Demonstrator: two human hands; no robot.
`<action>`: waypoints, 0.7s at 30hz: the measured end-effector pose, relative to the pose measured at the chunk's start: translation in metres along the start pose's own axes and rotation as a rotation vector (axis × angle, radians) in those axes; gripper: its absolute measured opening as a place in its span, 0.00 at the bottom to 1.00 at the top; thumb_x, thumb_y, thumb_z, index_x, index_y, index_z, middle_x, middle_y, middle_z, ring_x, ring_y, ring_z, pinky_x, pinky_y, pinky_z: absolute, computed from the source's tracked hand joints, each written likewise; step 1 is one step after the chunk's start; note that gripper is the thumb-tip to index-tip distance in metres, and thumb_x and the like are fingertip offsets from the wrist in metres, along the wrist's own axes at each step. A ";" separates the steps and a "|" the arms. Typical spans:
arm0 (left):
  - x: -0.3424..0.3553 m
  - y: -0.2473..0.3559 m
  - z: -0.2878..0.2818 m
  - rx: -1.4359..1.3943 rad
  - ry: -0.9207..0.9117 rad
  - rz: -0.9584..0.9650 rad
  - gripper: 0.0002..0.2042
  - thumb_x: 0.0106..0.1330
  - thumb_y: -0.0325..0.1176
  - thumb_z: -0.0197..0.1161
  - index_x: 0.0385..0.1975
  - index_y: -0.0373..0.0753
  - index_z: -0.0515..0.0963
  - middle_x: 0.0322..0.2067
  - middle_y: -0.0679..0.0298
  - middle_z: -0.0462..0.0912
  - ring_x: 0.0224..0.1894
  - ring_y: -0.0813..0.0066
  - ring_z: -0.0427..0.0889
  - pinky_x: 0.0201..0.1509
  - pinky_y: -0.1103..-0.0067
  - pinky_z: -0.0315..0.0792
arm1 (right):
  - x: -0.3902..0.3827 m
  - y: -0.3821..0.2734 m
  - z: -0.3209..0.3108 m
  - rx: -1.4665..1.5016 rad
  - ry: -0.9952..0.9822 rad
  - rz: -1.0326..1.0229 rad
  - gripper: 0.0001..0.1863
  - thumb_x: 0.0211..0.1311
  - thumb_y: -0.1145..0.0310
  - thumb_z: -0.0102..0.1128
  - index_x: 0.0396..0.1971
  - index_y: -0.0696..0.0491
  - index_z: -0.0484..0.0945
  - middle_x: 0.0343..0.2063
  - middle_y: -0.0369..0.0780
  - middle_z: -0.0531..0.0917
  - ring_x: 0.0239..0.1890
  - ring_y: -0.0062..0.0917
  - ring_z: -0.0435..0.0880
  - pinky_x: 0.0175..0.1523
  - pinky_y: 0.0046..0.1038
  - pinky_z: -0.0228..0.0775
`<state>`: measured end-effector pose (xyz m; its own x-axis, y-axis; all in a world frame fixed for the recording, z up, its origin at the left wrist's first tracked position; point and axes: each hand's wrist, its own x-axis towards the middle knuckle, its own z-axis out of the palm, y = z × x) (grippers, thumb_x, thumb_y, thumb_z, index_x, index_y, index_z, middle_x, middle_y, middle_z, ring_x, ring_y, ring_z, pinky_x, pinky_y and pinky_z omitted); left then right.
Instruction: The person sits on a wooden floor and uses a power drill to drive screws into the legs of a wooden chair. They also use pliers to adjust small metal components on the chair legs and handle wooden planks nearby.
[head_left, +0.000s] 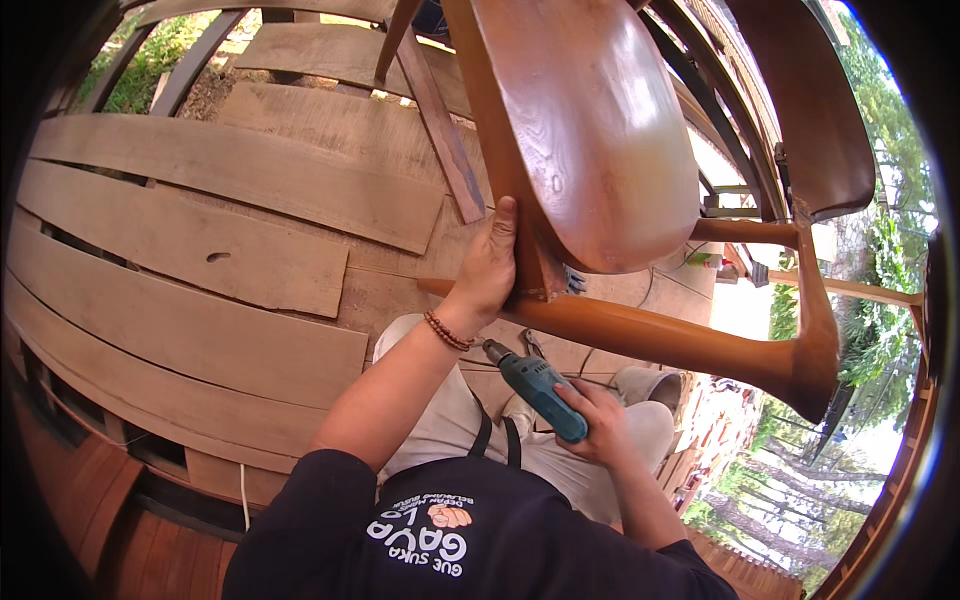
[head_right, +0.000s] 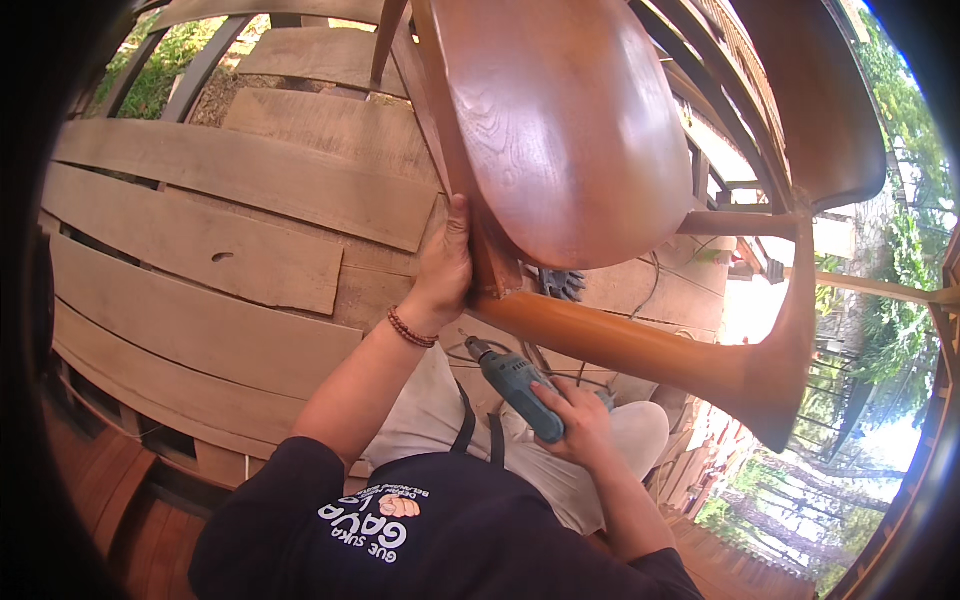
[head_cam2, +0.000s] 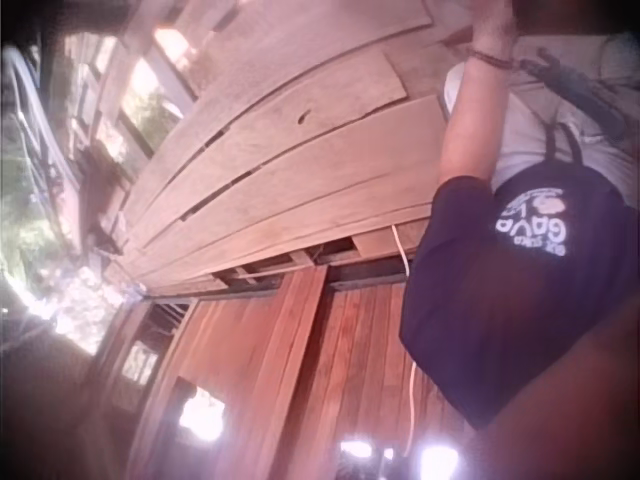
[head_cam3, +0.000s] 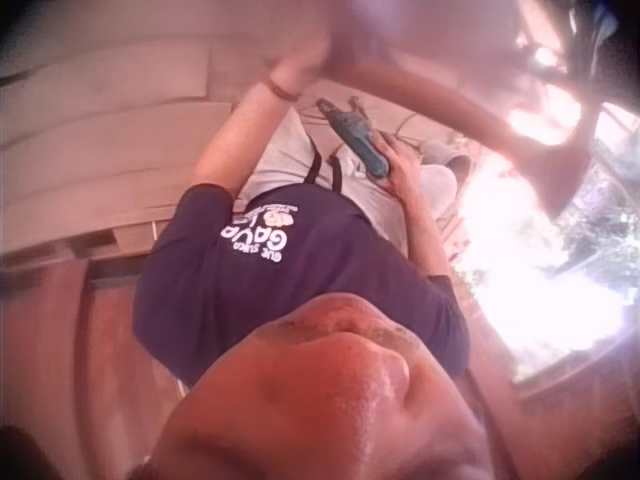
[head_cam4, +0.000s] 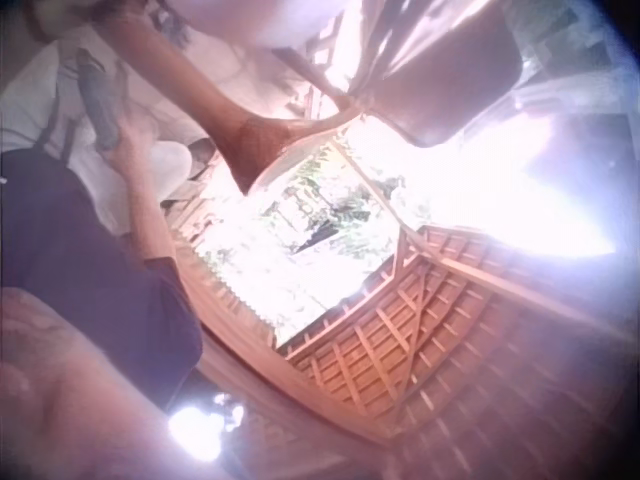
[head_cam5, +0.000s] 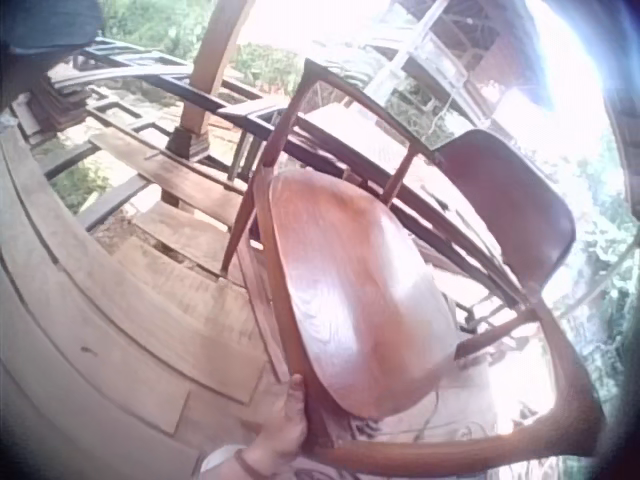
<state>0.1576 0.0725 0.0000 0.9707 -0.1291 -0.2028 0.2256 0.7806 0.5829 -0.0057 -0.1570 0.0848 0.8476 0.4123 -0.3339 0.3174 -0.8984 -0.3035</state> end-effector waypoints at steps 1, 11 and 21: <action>0.000 0.001 0.000 0.021 0.003 -0.044 0.35 0.72 0.64 0.42 0.52 0.31 0.74 0.44 0.60 0.82 0.44 0.75 0.80 0.52 0.79 0.74 | 0.002 0.005 -0.016 -0.031 -0.020 -0.026 0.38 0.38 0.65 0.72 0.58 0.45 0.76 0.52 0.47 0.80 0.49 0.44 0.82 0.53 0.41 0.74; -0.007 0.014 -0.019 0.258 0.183 -0.242 0.36 0.68 0.66 0.49 0.51 0.32 0.74 0.42 0.60 0.81 0.39 0.73 0.81 0.44 0.77 0.76 | -0.057 0.008 -0.030 0.238 0.425 -0.007 0.37 0.34 0.69 0.75 0.54 0.48 0.78 0.51 0.49 0.80 0.48 0.44 0.82 0.52 0.38 0.74; -0.128 0.019 0.016 0.659 0.319 0.386 0.08 0.74 0.34 0.52 0.44 0.36 0.72 0.39 0.61 0.81 0.44 0.73 0.82 0.48 0.75 0.76 | -0.100 0.027 0.046 0.955 0.624 -0.042 0.38 0.43 0.74 0.73 0.59 0.60 0.71 0.51 0.48 0.80 0.53 0.33 0.81 0.58 0.32 0.72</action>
<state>0.0387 0.0946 0.0497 0.9420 0.3318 -0.0494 -0.0202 0.2031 0.9789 -0.1019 -0.2153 0.0694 0.9922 0.0520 0.1134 0.1237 -0.2938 -0.9478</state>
